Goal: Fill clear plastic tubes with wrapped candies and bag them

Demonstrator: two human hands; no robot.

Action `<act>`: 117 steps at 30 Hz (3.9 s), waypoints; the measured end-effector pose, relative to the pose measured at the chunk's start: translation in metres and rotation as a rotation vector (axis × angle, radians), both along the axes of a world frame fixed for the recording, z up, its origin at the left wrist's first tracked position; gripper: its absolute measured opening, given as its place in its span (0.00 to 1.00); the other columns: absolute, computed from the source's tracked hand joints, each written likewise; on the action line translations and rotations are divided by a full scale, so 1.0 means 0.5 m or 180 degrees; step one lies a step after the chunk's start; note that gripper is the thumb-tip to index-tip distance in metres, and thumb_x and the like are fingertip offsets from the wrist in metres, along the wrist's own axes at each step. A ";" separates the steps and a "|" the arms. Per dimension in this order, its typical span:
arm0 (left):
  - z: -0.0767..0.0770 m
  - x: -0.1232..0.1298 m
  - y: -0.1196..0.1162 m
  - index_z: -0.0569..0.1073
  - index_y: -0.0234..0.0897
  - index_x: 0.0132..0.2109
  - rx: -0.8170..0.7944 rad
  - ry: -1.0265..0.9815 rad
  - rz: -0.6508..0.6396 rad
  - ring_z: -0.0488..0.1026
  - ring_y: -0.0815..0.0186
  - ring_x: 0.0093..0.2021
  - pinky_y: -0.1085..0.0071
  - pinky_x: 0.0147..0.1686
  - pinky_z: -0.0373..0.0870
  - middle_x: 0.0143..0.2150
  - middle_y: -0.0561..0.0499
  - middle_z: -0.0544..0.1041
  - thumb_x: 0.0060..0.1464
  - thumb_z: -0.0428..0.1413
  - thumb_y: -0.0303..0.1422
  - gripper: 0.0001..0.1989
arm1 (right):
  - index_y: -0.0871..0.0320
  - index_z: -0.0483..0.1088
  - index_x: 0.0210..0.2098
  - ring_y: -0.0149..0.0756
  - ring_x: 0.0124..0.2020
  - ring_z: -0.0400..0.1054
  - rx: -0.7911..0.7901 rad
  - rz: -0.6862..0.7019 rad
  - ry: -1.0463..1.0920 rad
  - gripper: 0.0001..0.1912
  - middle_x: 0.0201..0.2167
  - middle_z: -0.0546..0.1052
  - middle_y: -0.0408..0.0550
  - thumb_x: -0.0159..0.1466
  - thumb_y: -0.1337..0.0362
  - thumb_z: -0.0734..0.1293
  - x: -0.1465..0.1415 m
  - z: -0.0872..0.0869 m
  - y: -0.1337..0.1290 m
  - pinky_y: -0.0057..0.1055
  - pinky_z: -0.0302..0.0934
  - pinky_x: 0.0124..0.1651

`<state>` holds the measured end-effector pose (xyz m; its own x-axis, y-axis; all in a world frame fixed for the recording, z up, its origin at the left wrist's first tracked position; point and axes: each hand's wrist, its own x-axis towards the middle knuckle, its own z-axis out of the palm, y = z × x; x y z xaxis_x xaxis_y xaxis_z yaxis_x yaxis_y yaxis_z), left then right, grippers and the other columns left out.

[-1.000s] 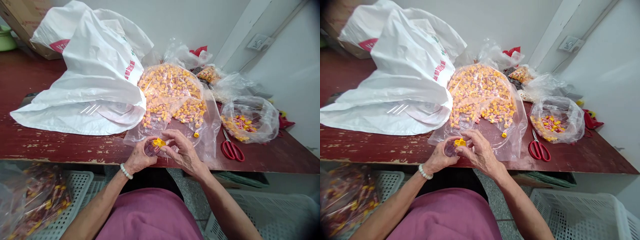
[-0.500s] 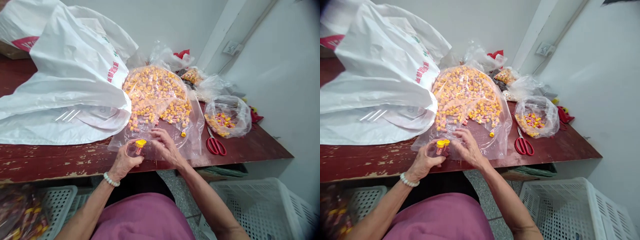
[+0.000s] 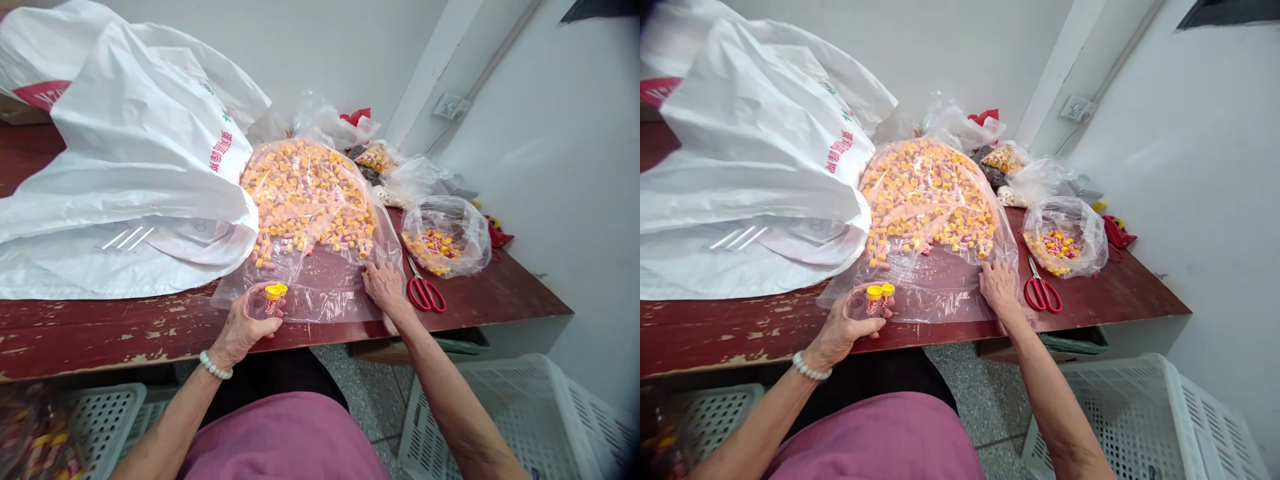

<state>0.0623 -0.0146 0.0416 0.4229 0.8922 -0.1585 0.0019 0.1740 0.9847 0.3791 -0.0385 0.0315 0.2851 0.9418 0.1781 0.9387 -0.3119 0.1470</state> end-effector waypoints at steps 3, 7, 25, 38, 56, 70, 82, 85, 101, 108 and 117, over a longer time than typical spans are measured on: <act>-0.001 0.008 -0.003 0.66 0.33 0.52 0.0289 0.0008 0.0129 0.75 0.62 0.35 0.71 0.28 0.74 0.39 0.46 0.76 0.37 0.61 0.27 0.30 | 0.64 0.68 0.45 0.45 0.43 0.65 0.0213 0.0179 0.0390 0.15 0.40 0.72 0.59 0.62 0.71 0.56 -0.027 0.007 0.005 0.37 0.58 0.44; 0.000 0.017 -0.006 0.68 0.32 0.50 0.0808 0.0118 0.0112 0.75 0.64 0.37 0.67 0.40 0.73 0.41 0.46 0.76 0.36 0.58 0.23 0.28 | 0.61 0.64 0.48 0.38 0.40 0.67 0.1110 0.1101 0.1974 0.14 0.40 0.73 0.53 0.65 0.68 0.54 -0.144 0.059 -0.017 0.34 0.62 0.42; 0.002 0.009 -0.017 0.71 0.34 0.44 0.2076 0.1098 0.0025 0.72 0.63 0.33 0.67 0.37 0.70 0.36 0.50 0.77 0.37 0.58 0.24 0.21 | 0.59 0.65 0.49 0.40 0.44 0.62 0.0515 0.2961 0.1909 0.19 0.43 0.67 0.54 0.60 0.75 0.57 -0.337 0.147 -0.049 0.39 0.64 0.46; -0.005 -0.001 -0.014 0.71 0.33 0.49 0.1588 0.0486 0.0056 0.74 0.59 0.44 0.65 0.46 0.70 0.46 0.45 0.77 0.38 0.60 0.26 0.26 | 0.51 0.68 0.49 0.45 0.58 0.56 0.0349 0.2774 0.2338 0.15 0.58 0.62 0.51 0.63 0.61 0.63 -0.331 0.127 -0.053 0.49 0.53 0.58; 0.011 -0.023 -0.007 0.69 0.30 0.51 0.0789 0.0008 0.0296 0.74 0.64 0.35 0.69 0.37 0.72 0.40 0.45 0.77 0.36 0.59 0.23 0.29 | 0.65 0.68 0.43 0.40 0.37 0.69 0.0323 0.0820 0.1429 0.12 0.35 0.74 0.58 0.64 0.64 0.59 -0.216 0.028 0.213 0.33 0.61 0.39; 0.016 0.006 -0.023 0.71 0.32 0.37 0.1156 0.0295 -0.0028 0.70 0.66 0.34 0.72 0.35 0.68 0.33 0.52 0.74 0.39 0.61 0.26 0.14 | 0.53 0.66 0.41 0.34 0.38 0.66 0.1506 0.2315 0.3058 0.06 0.36 0.74 0.46 0.64 0.65 0.63 -0.370 0.117 -0.060 0.35 0.62 0.41; 0.028 -0.008 -0.023 0.70 0.32 0.34 0.0624 0.0109 0.0152 0.66 0.69 0.29 0.72 0.30 0.66 0.29 0.53 0.72 0.33 0.59 0.20 0.16 | 0.56 0.56 0.59 0.52 0.60 0.52 0.1044 0.2792 0.1236 0.41 0.61 0.61 0.55 0.52 0.47 0.70 -0.357 0.101 -0.060 0.51 0.43 0.61; 0.020 -0.003 -0.024 0.70 0.32 0.33 0.0478 -0.0022 0.0183 0.68 0.68 0.31 0.72 0.30 0.67 0.31 0.52 0.73 0.32 0.59 0.20 0.15 | 0.54 0.57 0.59 0.52 0.60 0.53 0.0926 0.2723 0.0966 0.36 0.59 0.65 0.51 0.54 0.50 0.69 -0.368 0.077 -0.055 0.52 0.36 0.62; 0.035 -0.032 -0.039 0.73 0.32 0.34 -0.0820 -0.1438 0.0106 0.67 0.68 0.29 0.72 0.30 0.65 0.29 0.52 0.72 0.34 0.58 0.20 0.14 | 0.56 0.44 0.64 0.51 0.61 0.52 0.0808 0.2819 0.1743 0.51 0.60 0.62 0.56 0.50 0.53 0.72 -0.375 0.072 -0.024 0.48 0.49 0.59; 0.033 -0.036 -0.050 0.74 0.31 0.33 -0.0999 -0.1595 0.0063 0.67 0.68 0.30 0.74 0.30 0.65 0.30 0.52 0.73 0.31 0.58 0.20 0.15 | 0.56 0.60 0.53 0.46 0.52 0.63 0.1008 0.3037 0.2061 0.39 0.49 0.71 0.53 0.45 0.56 0.74 -0.383 0.070 -0.013 0.42 0.54 0.55; 0.024 -0.052 -0.050 0.75 0.31 0.32 -0.1266 -0.1767 0.0059 0.68 0.68 0.29 0.74 0.28 0.65 0.29 0.51 0.74 0.30 0.57 0.20 0.15 | 0.55 0.61 0.54 0.47 0.55 0.61 0.0772 0.3101 0.2543 0.39 0.52 0.69 0.53 0.46 0.54 0.75 -0.393 0.070 -0.005 0.43 0.56 0.57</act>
<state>0.0361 -0.0395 0.0534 0.5215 0.8188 -0.2399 -0.4913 0.5180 0.7002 0.1825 -0.0412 0.0662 -0.3935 0.7885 0.4727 0.5941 0.6105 -0.5237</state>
